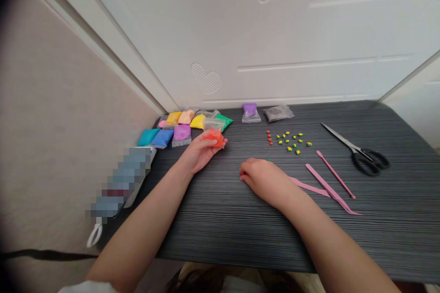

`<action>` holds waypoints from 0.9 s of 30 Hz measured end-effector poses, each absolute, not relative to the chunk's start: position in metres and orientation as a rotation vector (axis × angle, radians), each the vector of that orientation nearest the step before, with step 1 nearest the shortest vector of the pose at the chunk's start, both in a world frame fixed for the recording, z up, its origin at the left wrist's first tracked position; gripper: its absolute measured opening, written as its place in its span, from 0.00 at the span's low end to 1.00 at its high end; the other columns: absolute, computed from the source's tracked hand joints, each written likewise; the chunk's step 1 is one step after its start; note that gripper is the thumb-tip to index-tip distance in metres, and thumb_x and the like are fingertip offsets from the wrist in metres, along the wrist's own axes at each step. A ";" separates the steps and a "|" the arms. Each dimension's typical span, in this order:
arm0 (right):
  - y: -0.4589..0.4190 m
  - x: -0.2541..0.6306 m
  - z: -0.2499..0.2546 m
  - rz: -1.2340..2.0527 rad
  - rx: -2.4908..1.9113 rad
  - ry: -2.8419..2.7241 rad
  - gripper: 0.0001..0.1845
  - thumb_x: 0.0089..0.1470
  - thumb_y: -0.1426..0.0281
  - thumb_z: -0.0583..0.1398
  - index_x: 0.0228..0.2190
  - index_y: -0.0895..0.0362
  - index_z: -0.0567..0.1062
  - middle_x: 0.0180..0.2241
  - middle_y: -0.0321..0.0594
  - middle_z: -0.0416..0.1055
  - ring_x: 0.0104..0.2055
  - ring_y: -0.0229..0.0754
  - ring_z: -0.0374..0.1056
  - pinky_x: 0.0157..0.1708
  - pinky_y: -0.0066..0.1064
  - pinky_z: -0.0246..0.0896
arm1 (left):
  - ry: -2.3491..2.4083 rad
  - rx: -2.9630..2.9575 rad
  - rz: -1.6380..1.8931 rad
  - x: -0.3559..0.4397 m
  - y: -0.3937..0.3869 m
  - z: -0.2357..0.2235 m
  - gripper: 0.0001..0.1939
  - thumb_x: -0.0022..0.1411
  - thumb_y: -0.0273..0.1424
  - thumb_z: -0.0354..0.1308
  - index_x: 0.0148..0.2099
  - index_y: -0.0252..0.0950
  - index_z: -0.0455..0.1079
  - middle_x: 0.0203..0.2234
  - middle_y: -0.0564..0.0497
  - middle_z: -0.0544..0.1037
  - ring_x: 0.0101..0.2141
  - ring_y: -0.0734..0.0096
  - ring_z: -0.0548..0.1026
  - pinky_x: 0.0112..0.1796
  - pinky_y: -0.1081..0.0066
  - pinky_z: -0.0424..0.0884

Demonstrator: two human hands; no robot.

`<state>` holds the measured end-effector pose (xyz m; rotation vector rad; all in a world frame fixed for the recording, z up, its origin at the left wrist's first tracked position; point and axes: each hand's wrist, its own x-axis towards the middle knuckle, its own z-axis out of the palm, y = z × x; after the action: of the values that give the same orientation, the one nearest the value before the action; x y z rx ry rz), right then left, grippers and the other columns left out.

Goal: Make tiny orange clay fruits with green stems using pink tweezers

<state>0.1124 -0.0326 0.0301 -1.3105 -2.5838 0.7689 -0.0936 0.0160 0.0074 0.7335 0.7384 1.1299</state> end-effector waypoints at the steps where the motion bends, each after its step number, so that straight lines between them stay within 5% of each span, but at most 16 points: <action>1: -0.033 0.112 0.030 0.754 -1.305 -2.591 0.08 0.53 0.69 0.53 0.30 0.55 0.72 0.31 0.38 0.70 0.33 0.37 0.65 0.34 0.27 0.55 | 0.735 0.733 1.131 -0.094 0.016 0.007 0.15 0.46 0.19 0.58 0.39 0.32 0.66 0.32 0.51 0.74 0.38 0.69 0.74 0.42 0.70 0.67; 11: -0.038 0.107 0.040 0.858 -1.180 -2.434 0.03 0.51 0.74 0.54 0.28 0.56 0.69 0.26 0.33 0.67 0.28 0.33 0.61 0.29 0.24 0.53 | 0.734 0.722 1.139 -0.092 0.017 0.008 0.13 0.47 0.19 0.57 0.38 0.32 0.67 0.32 0.52 0.74 0.36 0.71 0.74 0.41 0.71 0.68; 23: -0.040 0.103 0.039 0.912 -1.038 -2.362 0.11 0.54 0.72 0.53 0.39 0.56 0.72 0.38 0.37 0.72 0.39 0.36 0.66 0.41 0.26 0.57 | 0.767 0.732 1.140 -0.093 0.017 0.009 0.13 0.46 0.19 0.58 0.38 0.32 0.67 0.31 0.51 0.75 0.36 0.71 0.74 0.42 0.71 0.68; 27: -0.040 0.103 0.040 0.942 -1.038 -2.378 0.08 0.53 0.69 0.54 0.33 0.56 0.73 0.33 0.36 0.73 0.35 0.35 0.66 0.37 0.25 0.57 | 0.770 0.734 1.135 -0.093 0.017 0.009 0.14 0.46 0.19 0.58 0.39 0.32 0.67 0.31 0.51 0.75 0.37 0.71 0.74 0.42 0.72 0.68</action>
<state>0.1027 -0.0398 0.0403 -1.0379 -2.3785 0.9418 -0.0929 0.0174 0.0087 0.7339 0.7698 1.1346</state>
